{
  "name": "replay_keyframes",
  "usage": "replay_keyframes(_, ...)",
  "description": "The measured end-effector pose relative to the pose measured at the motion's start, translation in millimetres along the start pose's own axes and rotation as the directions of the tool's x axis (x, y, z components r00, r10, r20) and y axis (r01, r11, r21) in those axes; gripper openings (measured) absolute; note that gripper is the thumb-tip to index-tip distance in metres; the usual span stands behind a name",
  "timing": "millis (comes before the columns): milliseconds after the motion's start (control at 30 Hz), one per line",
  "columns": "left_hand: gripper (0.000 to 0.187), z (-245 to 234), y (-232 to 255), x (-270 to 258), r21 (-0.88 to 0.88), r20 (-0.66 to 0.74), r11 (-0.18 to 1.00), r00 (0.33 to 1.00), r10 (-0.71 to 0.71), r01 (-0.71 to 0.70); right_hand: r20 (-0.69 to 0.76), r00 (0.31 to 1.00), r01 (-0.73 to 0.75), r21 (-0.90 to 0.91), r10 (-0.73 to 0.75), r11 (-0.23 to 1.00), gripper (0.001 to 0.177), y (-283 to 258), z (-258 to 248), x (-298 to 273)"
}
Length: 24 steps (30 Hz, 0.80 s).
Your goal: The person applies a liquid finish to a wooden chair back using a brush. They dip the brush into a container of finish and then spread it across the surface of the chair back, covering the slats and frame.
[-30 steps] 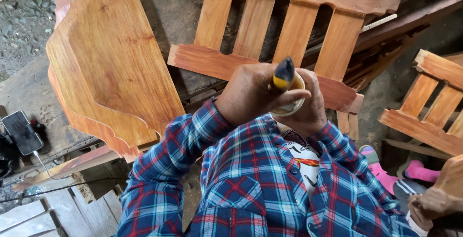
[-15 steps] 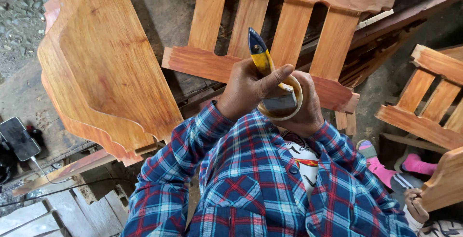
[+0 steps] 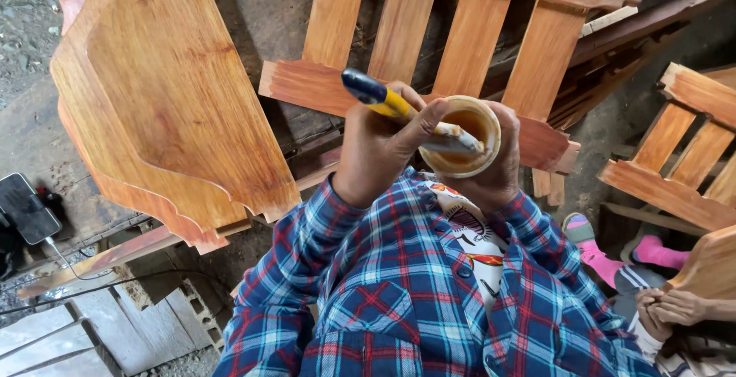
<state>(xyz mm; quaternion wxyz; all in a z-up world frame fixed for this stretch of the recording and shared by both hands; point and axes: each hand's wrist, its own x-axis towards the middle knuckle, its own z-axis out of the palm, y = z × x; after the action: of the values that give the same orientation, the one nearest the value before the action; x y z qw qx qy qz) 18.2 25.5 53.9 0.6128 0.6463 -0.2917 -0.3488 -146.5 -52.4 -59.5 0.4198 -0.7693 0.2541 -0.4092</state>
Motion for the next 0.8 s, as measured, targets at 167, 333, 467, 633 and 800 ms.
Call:
replay_keyframes(167, 0.024, -15.6, 7.8, -9.4, 0.153, 0.048, 0.984, 0.996, 0.081, -0.088, -0.019, 1.0, 0.016, 0.0, -0.016, 1.0, 0.09, -7.8, 6.1, 1.8)
replay_keyframes(333, 0.015, -24.6, 17.8, -18.6, 0.297, 0.122, 0.93, 0.975, 0.187, -0.215, -0.035, 0.998, 0.049, -0.112, -0.053, 0.993, 0.084, -14.3, 1.7, 1.5)
replay_keyframes(467, 0.014, -24.9, 19.8, -24.4, 0.398, 0.113, 0.904, 0.986, 0.119, -0.155, -0.077, 0.996, 0.027, -0.114, -0.036, 0.993, 0.095, -4.0, -9.4, 1.3)
replay_keyframes(633, 0.028, -14.8, 13.9, -21.5, 0.406, 0.142, 0.91, 0.977, -0.16, 0.09, -0.09, 0.996, -0.034, -0.136, 0.022, 0.99, 0.096, 3.9, -22.9, 8.7)
replay_keyframes(800, 0.024, 8.5, 21.8, -17.3, 0.115, 0.112, 0.992, 0.992, -0.066, 0.053, -0.072, 0.997, -0.02, -0.104, 0.012, 0.994, 0.088, 13.6, -29.8, 25.9)
